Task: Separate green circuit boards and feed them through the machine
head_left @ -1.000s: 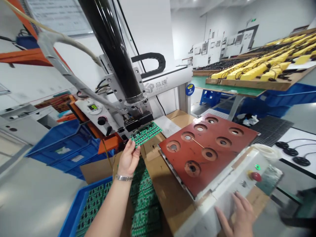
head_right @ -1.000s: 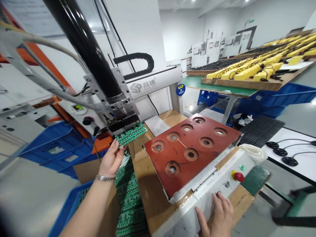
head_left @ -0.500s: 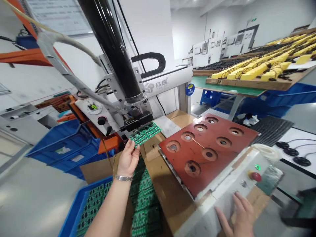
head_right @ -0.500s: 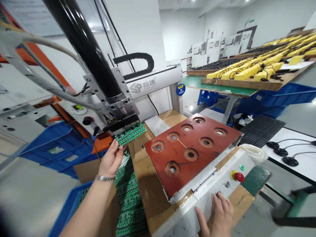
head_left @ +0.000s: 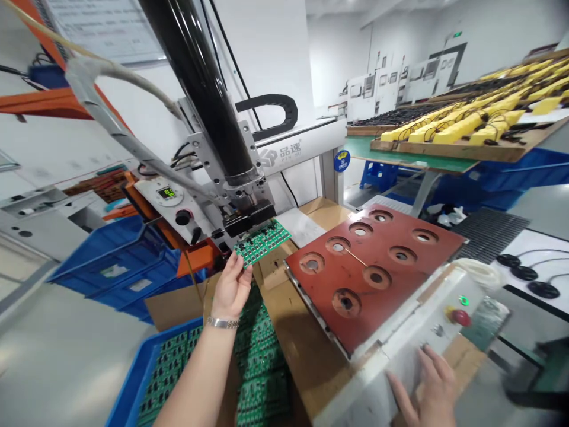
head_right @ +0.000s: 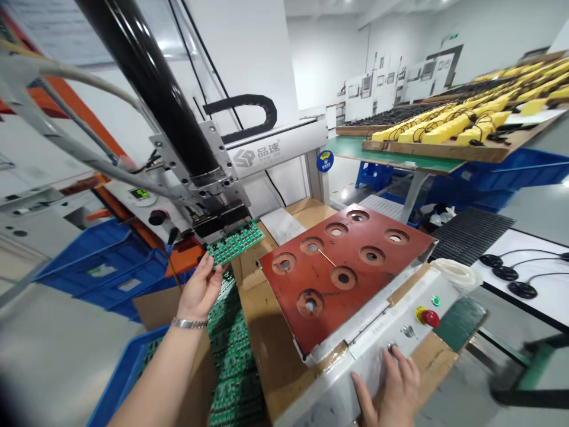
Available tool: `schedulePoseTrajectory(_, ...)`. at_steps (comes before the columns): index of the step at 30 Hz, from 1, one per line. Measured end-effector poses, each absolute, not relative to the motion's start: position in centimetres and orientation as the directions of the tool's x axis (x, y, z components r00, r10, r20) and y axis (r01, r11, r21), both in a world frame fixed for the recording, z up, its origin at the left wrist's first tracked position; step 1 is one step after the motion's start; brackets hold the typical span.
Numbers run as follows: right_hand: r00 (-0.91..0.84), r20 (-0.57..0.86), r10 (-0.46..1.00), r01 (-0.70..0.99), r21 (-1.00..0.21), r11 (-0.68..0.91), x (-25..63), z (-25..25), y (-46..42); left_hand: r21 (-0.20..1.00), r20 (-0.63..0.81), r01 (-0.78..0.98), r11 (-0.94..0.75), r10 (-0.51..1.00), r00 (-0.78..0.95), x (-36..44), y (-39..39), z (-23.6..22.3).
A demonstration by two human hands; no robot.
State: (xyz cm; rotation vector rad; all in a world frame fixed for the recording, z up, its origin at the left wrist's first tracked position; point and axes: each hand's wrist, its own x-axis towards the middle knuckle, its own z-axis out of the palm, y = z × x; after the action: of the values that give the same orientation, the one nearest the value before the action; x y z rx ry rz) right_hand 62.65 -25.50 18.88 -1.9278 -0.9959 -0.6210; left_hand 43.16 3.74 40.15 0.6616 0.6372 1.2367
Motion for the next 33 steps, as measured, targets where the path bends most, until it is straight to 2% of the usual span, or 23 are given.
schedulePoseTrajectory(6,0.569,0.710,0.414,0.822,-0.476,-0.313,62.4,19.7,-25.5,0.759,-0.063,-0.621,0.196,0.971,0.229,42.9,3.5,39.9)
schedulePoseTrajectory(10,0.602,0.670,0.434,0.798,-0.514,-0.314,62.1,20.2,-25.7,0.770,-0.123,-0.601,0.215,0.974,0.191,40.7,2.3,38.8)
schedulePoseTrajectory(17,0.623,0.630,0.464,0.781,-0.541,-0.312,61.9,19.9,-26.0,0.797,-0.315,-0.512,0.322,0.943,0.104,34.6,-3.6,33.6)
schedulePoseTrajectory(22,0.614,0.663,0.428,0.789,-0.540,-0.294,61.6,20.6,-25.9,0.814,-0.362,-0.428,0.392,0.919,0.153,35.8,-6.5,30.3)
schedulePoseTrajectory(27,0.603,0.688,0.404,0.798,-0.522,-0.301,61.6,21.2,-25.8,0.874,-0.355,-0.274,0.402,0.912,0.207,38.6,-7.8,29.2)
schedulePoseTrajectory(33,0.619,0.662,0.423,0.785,-0.529,-0.322,61.7,20.7,-26.2,0.925,-0.380,0.042,0.378,0.907,0.182,37.1,-6.6,28.3)
